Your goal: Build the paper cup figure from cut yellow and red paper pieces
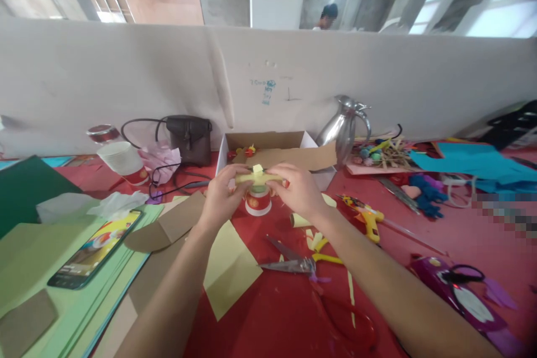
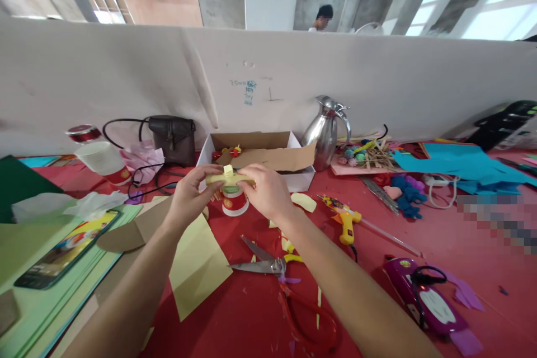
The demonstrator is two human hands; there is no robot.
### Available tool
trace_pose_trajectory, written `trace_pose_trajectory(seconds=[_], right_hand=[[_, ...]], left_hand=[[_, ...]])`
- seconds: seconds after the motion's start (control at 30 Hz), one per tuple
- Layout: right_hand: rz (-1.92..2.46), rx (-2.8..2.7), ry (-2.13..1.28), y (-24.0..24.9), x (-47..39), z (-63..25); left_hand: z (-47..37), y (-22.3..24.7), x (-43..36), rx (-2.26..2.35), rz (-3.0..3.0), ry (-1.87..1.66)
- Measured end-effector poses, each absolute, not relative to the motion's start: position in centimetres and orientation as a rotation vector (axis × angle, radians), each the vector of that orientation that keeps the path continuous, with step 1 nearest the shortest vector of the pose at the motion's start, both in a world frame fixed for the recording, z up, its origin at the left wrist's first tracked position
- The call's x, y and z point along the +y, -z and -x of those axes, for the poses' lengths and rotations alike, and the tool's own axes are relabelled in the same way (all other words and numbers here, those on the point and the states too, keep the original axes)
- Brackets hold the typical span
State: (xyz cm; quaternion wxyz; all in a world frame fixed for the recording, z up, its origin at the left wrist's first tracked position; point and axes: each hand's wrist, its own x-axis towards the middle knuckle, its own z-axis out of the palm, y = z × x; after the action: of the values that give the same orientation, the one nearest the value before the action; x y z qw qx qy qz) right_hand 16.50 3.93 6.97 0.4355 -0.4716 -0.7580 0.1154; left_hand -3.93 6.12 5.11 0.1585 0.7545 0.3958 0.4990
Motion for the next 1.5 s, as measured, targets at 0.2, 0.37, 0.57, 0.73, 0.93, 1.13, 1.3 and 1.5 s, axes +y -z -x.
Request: trace_pose_trajectory(seconds=[0.2,0.37,0.57,0.73,0.93,1.13,1.3,1.5], right_hand=[[1.235,-1.452,-0.522,-8.1,3.1,-17.2],[1.248,-1.496,-0.530,-7.7,2.8,-18.1],[1.282,-1.461,-0.572,-4.8,1.8,-18.8],[1.242,-1.501,-0.638,-4.5,1.3,-18.6],[1.105,-1.559,-0.636,-6.1,2.4,-17.9],[1.090,-1.536,-0.636,-6.0,3.4,-17.9],[1.074,-1.509,-0.638,-6.1,3.6,-18.0],[1.081,-1.505,-0.614,-5.5,3.6,-18.1]], left_hand=[[4.0,-4.4,6.5,1.225,-2.191,-1.399],[4.0,-5.0,6.3,1.154,-2.248,-1.424],[4.0,-5.7,6.0,1.129,-2.231,-1.485],[4.4,-6.7,5.5,1.128,-2.187,-1.500],[4.7,-6.5,5.7,1.107,-2.129,-1.498],[4.4,-5.9,6.0,1.042,-2.086,-1.499],[4.2,-6.2,5.7,1.091,-2.181,-1.435],[3.8,-7.5,5.2,1.224,-2.342,-1.401]])
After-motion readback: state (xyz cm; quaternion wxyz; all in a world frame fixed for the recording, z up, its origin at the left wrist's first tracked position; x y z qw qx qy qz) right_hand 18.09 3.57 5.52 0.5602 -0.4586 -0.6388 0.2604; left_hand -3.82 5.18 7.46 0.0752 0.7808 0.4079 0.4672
